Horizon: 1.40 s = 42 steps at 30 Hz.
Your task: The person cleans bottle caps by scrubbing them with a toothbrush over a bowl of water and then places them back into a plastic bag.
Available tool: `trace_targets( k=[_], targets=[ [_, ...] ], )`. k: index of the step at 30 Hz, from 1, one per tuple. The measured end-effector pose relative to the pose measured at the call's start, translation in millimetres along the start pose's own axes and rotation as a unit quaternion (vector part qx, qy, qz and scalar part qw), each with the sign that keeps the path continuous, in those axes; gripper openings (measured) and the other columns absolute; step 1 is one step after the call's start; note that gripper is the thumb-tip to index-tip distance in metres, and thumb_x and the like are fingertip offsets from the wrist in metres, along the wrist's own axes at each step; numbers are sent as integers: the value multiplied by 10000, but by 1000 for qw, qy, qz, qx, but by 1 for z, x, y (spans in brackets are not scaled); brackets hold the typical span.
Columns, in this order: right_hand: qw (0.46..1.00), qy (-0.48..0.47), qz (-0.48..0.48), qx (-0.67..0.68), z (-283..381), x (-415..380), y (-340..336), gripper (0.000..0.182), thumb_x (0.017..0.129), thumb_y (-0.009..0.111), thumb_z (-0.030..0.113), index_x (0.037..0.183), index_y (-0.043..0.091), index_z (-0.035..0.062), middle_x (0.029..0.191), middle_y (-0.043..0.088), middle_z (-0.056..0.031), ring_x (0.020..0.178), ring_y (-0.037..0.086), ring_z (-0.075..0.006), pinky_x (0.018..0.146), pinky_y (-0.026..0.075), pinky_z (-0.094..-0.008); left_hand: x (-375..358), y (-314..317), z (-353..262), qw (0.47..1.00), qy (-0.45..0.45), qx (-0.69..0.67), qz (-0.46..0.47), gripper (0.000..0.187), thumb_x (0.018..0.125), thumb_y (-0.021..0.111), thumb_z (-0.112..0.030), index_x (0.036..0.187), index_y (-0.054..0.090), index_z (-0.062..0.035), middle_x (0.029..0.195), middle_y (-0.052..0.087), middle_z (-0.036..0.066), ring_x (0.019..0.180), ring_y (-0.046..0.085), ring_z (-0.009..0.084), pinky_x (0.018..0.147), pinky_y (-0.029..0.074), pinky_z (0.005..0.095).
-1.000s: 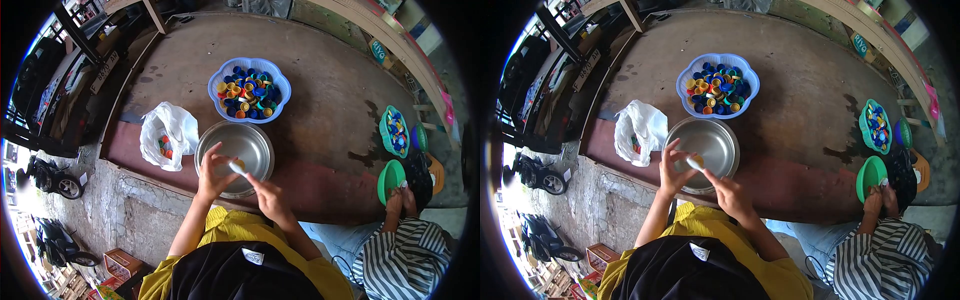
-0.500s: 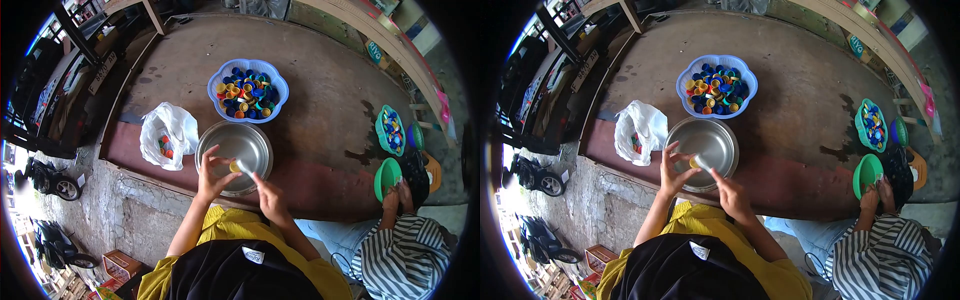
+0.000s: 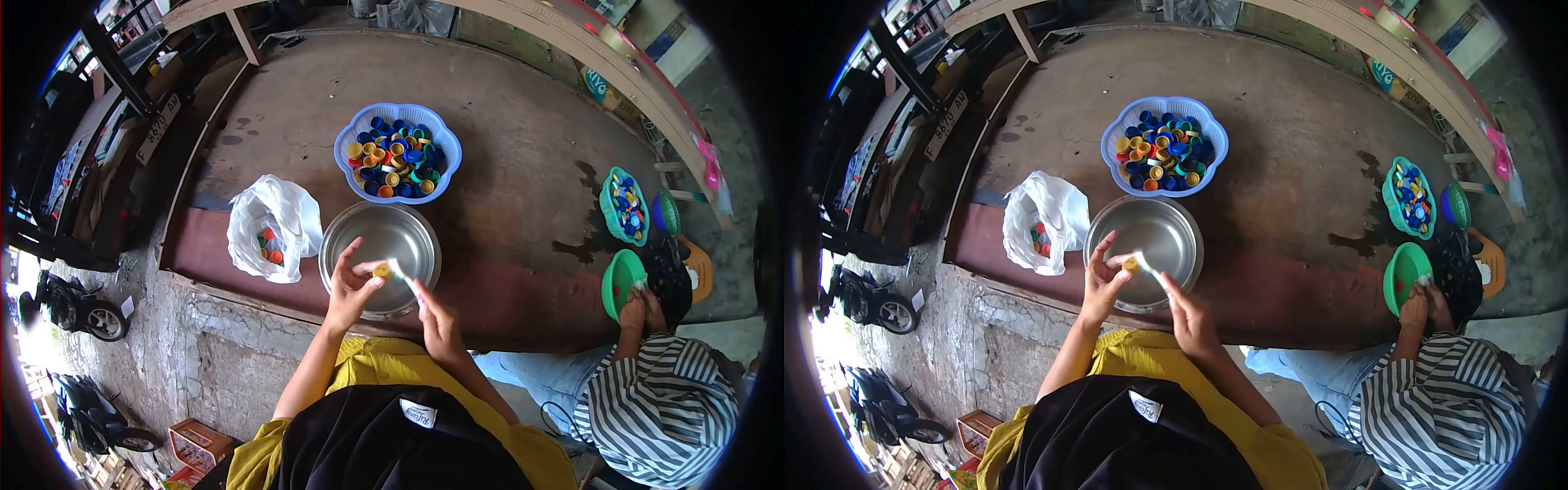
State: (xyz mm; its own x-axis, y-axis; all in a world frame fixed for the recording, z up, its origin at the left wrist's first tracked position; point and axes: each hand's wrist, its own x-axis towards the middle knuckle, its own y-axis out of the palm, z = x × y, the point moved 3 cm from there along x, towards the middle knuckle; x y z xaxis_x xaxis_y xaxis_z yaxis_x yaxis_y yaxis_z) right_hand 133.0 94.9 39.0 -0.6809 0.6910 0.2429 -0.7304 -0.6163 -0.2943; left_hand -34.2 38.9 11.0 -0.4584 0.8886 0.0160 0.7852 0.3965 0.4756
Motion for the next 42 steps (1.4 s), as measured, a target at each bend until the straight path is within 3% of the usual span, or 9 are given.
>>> trace_targets(
  k=[4,5,9,18,29,34,35,39,42],
  targets=[
    [999,12,-16,-34,-11,11,1,376,934,402,38,1306,453,17,746,512,-38,590,375,-82,565,381,-229,0,-5,3,1000,-2,10,-4,719,839,626,-44,1380,157,29,1103,606,187,1045,571,178,930,416,291],
    [999,20,-40,-23,-10,11,-3,394,910,439,5,1295,480,74,1030,622,-228,896,651,-291,719,490,-298,0,-5,4,1000,-4,10,-1,710,851,609,-45,1383,146,39,1107,605,188,1048,570,180,935,414,292],
    [995,-50,-18,-87,0,14,4,413,892,461,-3,1294,483,86,955,625,-224,837,644,-333,679,494,-315,2,-5,8,1000,-8,-27,-11,730,850,601,-22,1400,124,27,1128,591,187,1061,563,193,937,419,300],
    [994,-43,-13,-98,-3,19,-5,415,893,471,5,1298,481,98,954,617,-221,778,639,-332,669,492,-338,12,6,10,993,-46,-112,-3,731,825,577,70,1405,140,-18,1292,453,216,1061,560,202,888,475,304],
    [991,-10,4,-132,-15,28,-21,436,871,484,9,1287,500,138,819,615,-188,701,620,-330,602,482,-367,12,5,9,999,2,26,-24,669,817,593,79,1353,201,-12,972,594,103,1006,582,174,909,447,284],
    [990,-49,16,-135,-11,27,-19,441,872,480,16,1293,492,145,800,613,-180,681,614,-331,581,475,-372,12,5,5,995,25,89,-24,680,828,572,80,1365,169,-21,948,595,101,1024,583,192,918,440,300],
    [982,22,50,-182,-20,29,-25,440,869,481,15,1288,500,147,806,615,-176,671,612,-325,583,478,-375,11,7,4,996,38,78,-19,685,829,569,81,1369,161,-23,948,594,103,1029,583,197,919,439,302],
    [989,-71,4,-126,-3,26,-24,450,858,488,13,1286,504,149,767,598,-167,636,597,-319,569,468,-385,8,10,-1,988,41,146,-9,717,828,554,93,1388,123,-30,961,593,110,1041,583,211,920,441,315],
    [989,-4,19,-143,-15,28,-22,448,856,493,17,1281,511,155,792,612,-152,643,609,-300,573,477,-373,9,12,-4,984,38,175,-1,752,823,546,105,1403,89,-37,967,592,115,1037,585,216,913,447,320]
  ],
)
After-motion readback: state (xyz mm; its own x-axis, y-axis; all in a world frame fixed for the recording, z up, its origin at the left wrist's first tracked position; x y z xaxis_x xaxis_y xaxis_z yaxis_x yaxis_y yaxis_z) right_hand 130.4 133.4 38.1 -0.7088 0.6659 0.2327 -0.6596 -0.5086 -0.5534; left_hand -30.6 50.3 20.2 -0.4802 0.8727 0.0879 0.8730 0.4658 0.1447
